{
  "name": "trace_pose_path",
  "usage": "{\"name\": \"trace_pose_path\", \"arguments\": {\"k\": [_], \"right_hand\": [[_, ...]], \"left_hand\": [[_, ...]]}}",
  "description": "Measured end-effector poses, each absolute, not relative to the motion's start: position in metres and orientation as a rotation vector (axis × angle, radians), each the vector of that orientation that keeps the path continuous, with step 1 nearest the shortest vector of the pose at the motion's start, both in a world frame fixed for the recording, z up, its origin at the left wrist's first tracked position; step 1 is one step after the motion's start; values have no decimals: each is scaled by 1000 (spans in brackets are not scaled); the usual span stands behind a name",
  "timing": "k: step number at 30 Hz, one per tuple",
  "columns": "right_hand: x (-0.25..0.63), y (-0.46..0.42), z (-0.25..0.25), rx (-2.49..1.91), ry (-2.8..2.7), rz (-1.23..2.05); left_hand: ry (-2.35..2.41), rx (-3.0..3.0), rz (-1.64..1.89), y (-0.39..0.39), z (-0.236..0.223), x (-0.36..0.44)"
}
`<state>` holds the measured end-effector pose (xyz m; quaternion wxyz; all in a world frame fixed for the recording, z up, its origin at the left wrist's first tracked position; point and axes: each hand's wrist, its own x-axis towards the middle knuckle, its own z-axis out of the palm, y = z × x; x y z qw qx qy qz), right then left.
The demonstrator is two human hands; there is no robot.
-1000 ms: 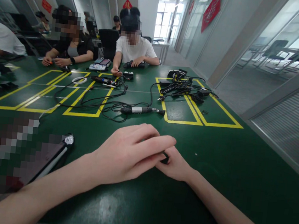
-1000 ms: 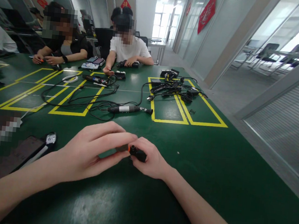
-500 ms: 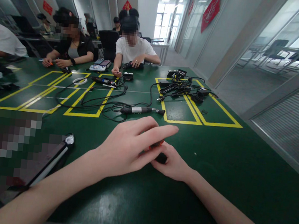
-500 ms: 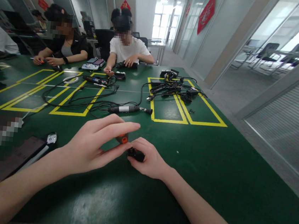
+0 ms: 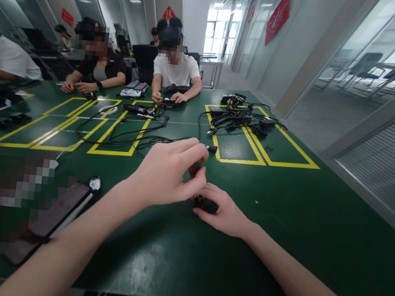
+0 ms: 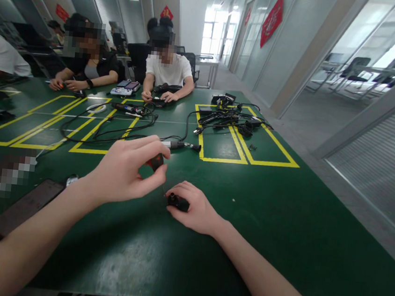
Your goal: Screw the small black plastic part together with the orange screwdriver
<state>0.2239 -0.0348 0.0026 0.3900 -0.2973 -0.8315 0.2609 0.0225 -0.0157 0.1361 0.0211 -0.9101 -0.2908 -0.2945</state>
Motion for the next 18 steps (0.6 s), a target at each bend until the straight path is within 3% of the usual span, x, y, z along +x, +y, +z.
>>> {"name": "trace_pose_path", "arguments": {"k": [13,18], "right_hand": [[222,-32,1,-768,-2123,653],[222,-31,1,-810,-2126,672]], "left_hand": [[-1083,-2817,-624,-1,155,29],[-1054,-2922,-256,1,174,43]]}}
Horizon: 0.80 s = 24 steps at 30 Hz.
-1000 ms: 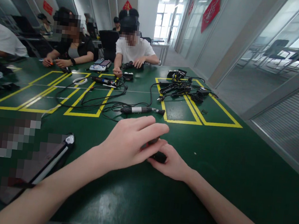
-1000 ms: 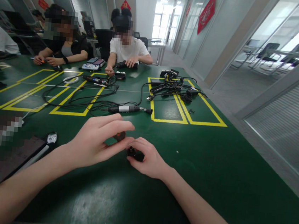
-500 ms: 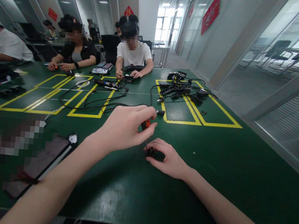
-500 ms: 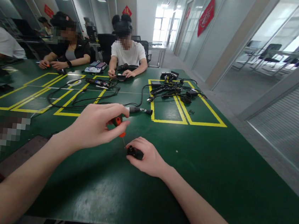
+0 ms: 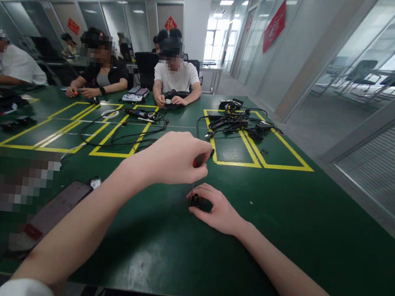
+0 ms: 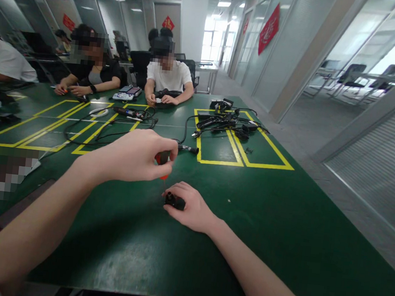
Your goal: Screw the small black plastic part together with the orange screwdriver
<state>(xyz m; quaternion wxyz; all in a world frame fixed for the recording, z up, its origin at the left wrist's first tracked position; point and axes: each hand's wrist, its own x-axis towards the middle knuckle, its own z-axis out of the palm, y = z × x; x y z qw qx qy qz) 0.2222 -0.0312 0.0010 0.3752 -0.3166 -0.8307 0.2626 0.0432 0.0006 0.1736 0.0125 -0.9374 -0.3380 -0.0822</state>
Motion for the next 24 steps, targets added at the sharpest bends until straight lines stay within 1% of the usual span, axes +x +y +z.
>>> {"name": "trace_pose_path", "arguments": {"k": [4,7,14,20,24], "right_hand": [[221,-30,0,-821,-2134,659],[220,-30,-1,-817,-2133,649],[219,-32,-3,-844,-2118,583],[218,-35,-1,-850,-2143,524],[218,-37,0,-860,-2120,516]], "left_hand": [[-1033,-2884,-56,1,185,47],[-1029,-2874,10,2,189,47],[-706,-3051,-30,6,190,42],[-496,-3038,-194,15,176,29],[-373,-3064,-236,19,175,23]]}}
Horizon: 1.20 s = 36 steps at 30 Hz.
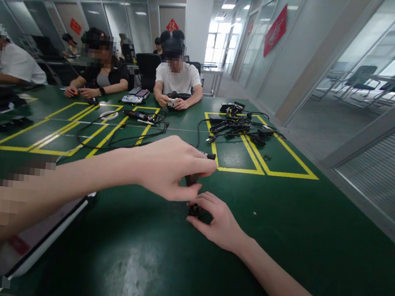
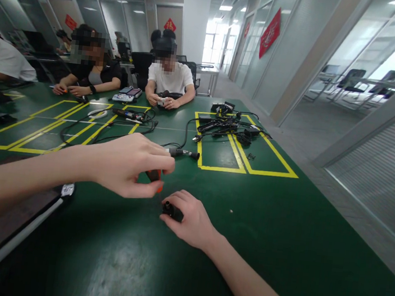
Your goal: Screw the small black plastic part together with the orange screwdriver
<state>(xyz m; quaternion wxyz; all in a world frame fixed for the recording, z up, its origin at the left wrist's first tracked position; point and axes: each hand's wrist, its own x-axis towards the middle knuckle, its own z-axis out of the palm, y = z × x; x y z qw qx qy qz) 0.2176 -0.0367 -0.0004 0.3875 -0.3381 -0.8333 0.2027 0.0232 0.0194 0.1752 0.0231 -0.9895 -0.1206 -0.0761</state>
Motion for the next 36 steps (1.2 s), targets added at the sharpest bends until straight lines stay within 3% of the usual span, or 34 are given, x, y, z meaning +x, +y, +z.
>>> {"name": "trace_pose_path", "arguments": {"k": [12,36], "right_hand": [[220,-41,2,-938,-2105,472],[231,-44,5,-946,-2139,440]], "left_hand": [[-254,-3074,-428,33,160,14],[-421,-3161,-281,16,168,12]]}}
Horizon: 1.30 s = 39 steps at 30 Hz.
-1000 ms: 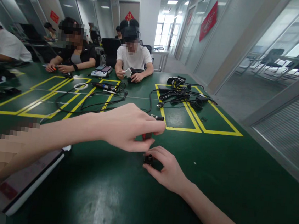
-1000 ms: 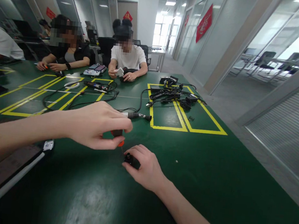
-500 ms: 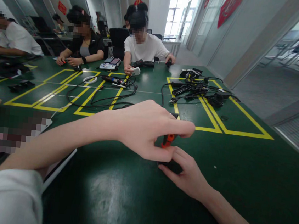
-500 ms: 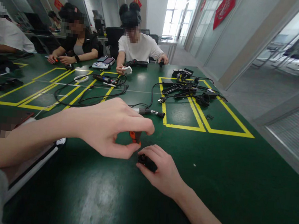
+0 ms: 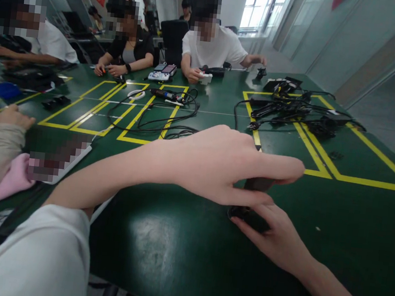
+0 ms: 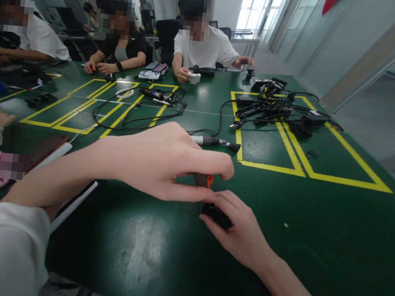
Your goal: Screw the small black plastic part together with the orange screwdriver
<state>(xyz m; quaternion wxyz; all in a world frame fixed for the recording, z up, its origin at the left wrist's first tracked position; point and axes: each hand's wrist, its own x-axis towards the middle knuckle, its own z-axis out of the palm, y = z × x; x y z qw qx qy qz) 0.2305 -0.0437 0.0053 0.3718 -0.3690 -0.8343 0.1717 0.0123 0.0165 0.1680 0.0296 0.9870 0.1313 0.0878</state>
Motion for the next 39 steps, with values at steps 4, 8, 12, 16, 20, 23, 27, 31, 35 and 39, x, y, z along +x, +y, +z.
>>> {"name": "trace_pose_path", "arguments": {"k": [4,8,12,16,20,23,27,31,35,39], "right_hand": [[231,-44,5,-958,-2142,481],[230,-45,10,-970,-2138,508],[229,-44,13,-952,-2132,500],[233,-45,7,-984,-2162,438],[233,-43,3,-985,-2171,415],[230,-41,4,-948,-2150,442],[229,-38,5,-937,-2137,447],[230,-36,5,-947,-2144,436],[231,-34,1,-970,-2153,431],[234,-34,-7,-1023,-2165,414]], "left_hand": [[500,3140,259,10,168,13],[495,3149,277,9,169,14],[455,3138,294,8,171,17],[486,3172,296,7,171,26],[592,3222,336,8,170,41],[768,3226,377,10,166,53],[827,3234,429,13,162,64],[695,3324,437,9,159,70],[748,3321,480,3,153,74],[762,3266,528,0,149,75]]}}
